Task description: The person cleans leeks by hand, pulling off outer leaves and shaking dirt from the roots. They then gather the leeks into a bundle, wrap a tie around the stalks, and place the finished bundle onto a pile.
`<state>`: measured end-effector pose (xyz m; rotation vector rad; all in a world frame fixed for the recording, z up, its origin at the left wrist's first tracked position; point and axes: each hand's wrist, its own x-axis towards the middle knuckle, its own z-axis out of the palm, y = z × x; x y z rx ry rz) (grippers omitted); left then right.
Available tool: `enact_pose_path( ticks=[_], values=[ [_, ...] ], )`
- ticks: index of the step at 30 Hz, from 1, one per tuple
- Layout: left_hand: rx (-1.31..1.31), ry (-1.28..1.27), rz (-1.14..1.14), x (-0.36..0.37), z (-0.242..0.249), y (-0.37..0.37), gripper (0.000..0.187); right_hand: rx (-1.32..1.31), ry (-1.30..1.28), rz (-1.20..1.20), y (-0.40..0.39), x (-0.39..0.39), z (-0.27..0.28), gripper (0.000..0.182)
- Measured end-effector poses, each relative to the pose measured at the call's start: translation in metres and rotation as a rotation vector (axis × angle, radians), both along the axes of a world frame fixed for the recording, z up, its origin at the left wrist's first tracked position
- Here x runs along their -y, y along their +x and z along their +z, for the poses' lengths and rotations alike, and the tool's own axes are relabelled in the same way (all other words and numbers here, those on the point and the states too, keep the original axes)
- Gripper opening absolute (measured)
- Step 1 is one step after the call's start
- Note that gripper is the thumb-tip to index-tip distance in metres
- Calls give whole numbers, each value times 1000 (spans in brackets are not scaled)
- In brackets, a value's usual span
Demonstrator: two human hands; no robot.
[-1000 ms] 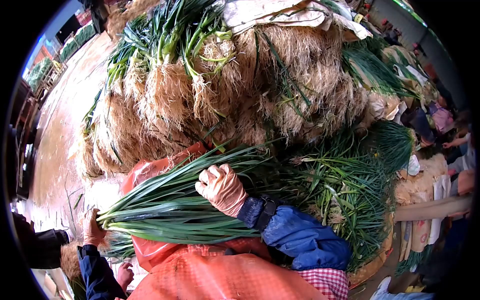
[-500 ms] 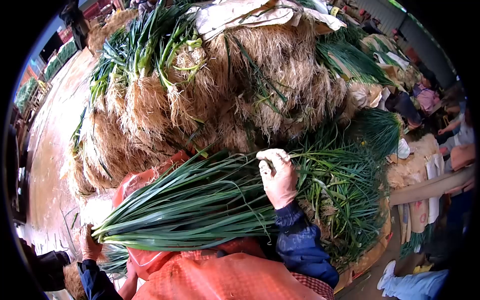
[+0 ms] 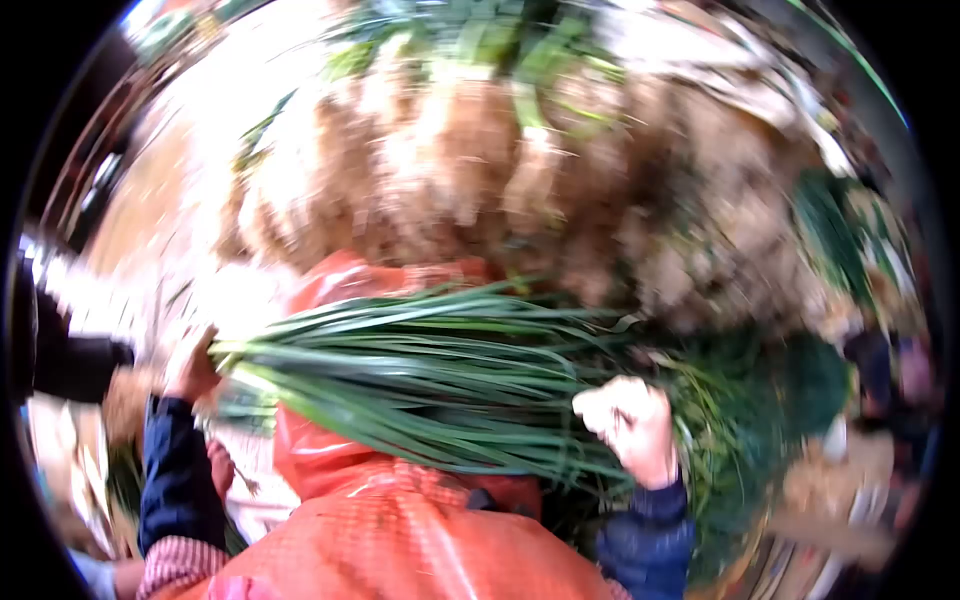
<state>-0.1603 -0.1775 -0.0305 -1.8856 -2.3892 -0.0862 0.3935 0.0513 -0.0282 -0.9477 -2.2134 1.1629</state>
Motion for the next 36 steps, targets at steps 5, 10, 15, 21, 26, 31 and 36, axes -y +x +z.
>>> enact_pose_path(
  ticks=[5, 10, 15, 21, 26, 31, 36],
  values=[
    [46, -42, -53, -2, 1, -12, 23, 166, 446, 111, -65, 32, -34, 28],
    [46, 73, -84, 12, -11, -5, 31, 309, 351, 154, -47, 26, -30, 27],
    [146, 132, -12, 23, -39, 3, 36, 366, 10, 57, -47, 26, -32, 31],
    [179, 143, 48, 31, -35, 10, 32, 656, 198, 154, -36, 17, -44, 37],
    [138, 76, 21, 28, -30, -3, 22, 538, 312, -95, 26, -1, -69, 16],
    [209, 94, 56, 22, -35, -6, 31, 490, 224, -447, 50, 9, -53, 31],
    [514, 188, 169, 32, -52, -16, 25, 367, 243, -834, 81, 2, -76, 26]
  ],
)
